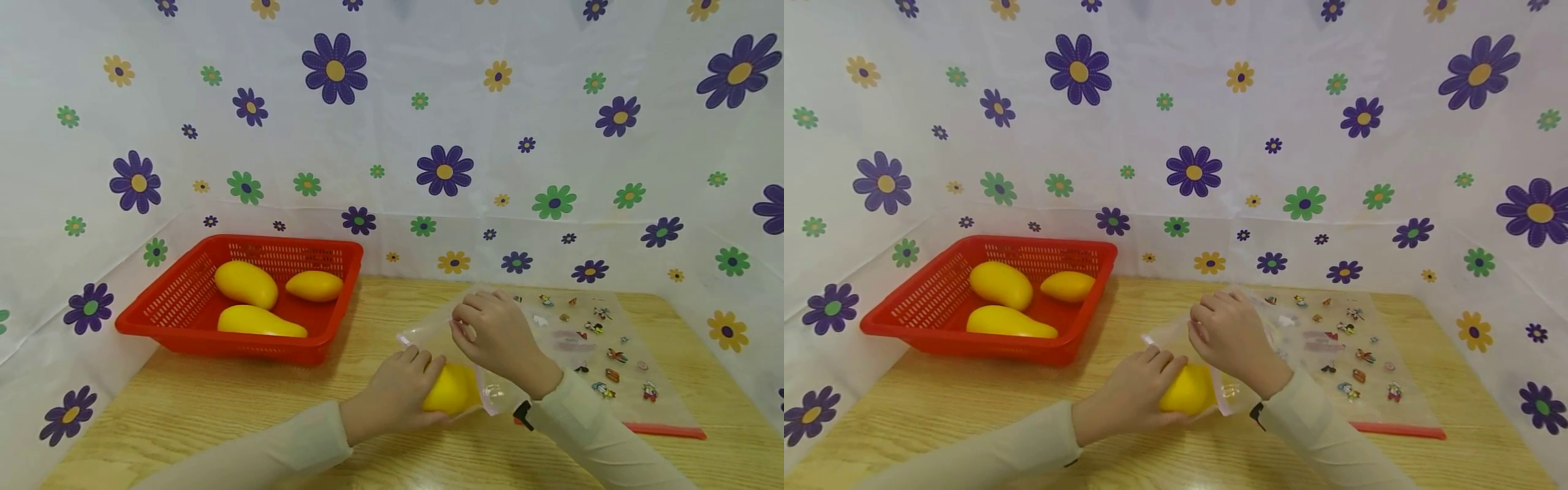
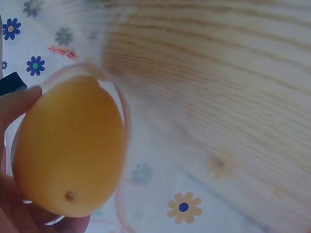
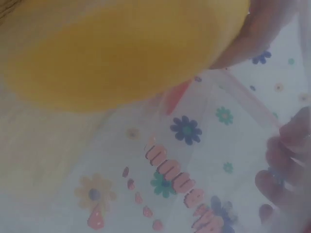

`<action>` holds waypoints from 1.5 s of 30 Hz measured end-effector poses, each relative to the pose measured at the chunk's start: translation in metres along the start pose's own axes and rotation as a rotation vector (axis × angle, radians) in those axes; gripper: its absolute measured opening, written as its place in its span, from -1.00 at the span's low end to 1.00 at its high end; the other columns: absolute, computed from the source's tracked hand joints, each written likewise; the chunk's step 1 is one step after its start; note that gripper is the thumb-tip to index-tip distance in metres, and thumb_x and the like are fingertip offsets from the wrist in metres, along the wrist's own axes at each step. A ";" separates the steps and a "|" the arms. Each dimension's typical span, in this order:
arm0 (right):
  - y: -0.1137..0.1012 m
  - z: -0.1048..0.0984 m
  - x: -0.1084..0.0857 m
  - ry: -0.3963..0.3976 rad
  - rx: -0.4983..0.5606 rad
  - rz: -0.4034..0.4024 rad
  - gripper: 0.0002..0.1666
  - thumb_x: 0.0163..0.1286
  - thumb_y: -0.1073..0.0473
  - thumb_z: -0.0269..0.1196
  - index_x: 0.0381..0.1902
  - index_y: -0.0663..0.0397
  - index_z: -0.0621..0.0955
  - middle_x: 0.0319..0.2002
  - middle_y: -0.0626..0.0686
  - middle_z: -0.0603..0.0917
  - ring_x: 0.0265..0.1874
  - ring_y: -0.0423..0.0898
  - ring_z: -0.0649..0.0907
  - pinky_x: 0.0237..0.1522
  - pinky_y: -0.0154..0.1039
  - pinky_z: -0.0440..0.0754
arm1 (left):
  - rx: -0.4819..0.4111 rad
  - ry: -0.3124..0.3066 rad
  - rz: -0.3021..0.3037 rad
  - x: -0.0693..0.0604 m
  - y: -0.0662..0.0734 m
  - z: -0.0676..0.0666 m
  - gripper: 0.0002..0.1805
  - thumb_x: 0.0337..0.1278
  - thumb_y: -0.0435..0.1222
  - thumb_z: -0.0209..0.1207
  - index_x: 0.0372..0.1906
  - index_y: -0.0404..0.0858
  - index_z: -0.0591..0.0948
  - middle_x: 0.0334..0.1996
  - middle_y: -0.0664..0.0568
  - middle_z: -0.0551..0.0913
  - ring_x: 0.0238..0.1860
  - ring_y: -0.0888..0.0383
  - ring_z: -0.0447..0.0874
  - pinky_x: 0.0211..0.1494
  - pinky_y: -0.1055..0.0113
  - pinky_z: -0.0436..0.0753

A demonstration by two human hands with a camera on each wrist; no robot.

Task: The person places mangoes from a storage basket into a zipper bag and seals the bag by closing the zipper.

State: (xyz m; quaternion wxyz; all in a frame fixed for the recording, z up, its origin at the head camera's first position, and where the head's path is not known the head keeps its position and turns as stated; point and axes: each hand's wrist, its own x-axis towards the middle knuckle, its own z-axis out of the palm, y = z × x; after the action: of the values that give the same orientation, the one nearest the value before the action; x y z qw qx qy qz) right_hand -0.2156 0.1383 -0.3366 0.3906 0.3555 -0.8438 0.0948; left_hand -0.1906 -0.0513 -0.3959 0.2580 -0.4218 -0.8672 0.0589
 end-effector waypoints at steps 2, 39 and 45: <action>0.000 0.000 0.000 0.000 0.002 -0.001 -0.89 0.05 0.19 0.33 -0.59 0.04 0.61 -0.58 -0.07 0.61 -0.50 -0.12 0.57 -0.39 -0.25 0.49 | -0.002 0.019 -0.016 0.001 0.001 0.000 -0.19 -0.19 0.35 0.18 0.01 -0.21 0.50 -0.29 0.07 0.60 -0.35 0.19 0.50 -0.29 0.43 0.57; -0.007 0.003 0.004 0.018 0.031 -0.008 -0.88 0.04 0.21 0.32 -0.61 0.00 0.59 -0.58 -0.09 0.59 -0.51 -0.15 0.56 -0.40 -0.25 0.44 | -0.057 -0.120 -0.179 0.049 -0.001 0.015 -0.27 -0.15 0.24 0.22 0.05 -0.20 0.54 -0.34 0.14 0.65 -0.40 0.23 0.65 -0.20 0.40 0.63; -0.006 0.003 0.004 0.021 0.026 -0.014 -0.90 0.03 0.22 0.30 -0.61 0.00 0.59 -0.57 -0.09 0.59 -0.50 -0.14 0.56 -0.41 -0.25 0.44 | -0.131 -0.120 -0.211 0.058 -0.006 0.017 -0.57 -0.20 0.18 0.27 -0.31 -0.04 0.60 -0.51 0.24 0.63 -0.52 0.31 0.58 -0.60 0.49 0.42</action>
State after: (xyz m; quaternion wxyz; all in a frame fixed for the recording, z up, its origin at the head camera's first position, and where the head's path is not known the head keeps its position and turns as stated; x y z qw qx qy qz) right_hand -0.2150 0.1300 -0.3362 0.3953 0.3654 -0.8360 0.1067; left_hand -0.2328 -0.0089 -0.3850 0.1823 -0.3399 -0.9226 -0.0002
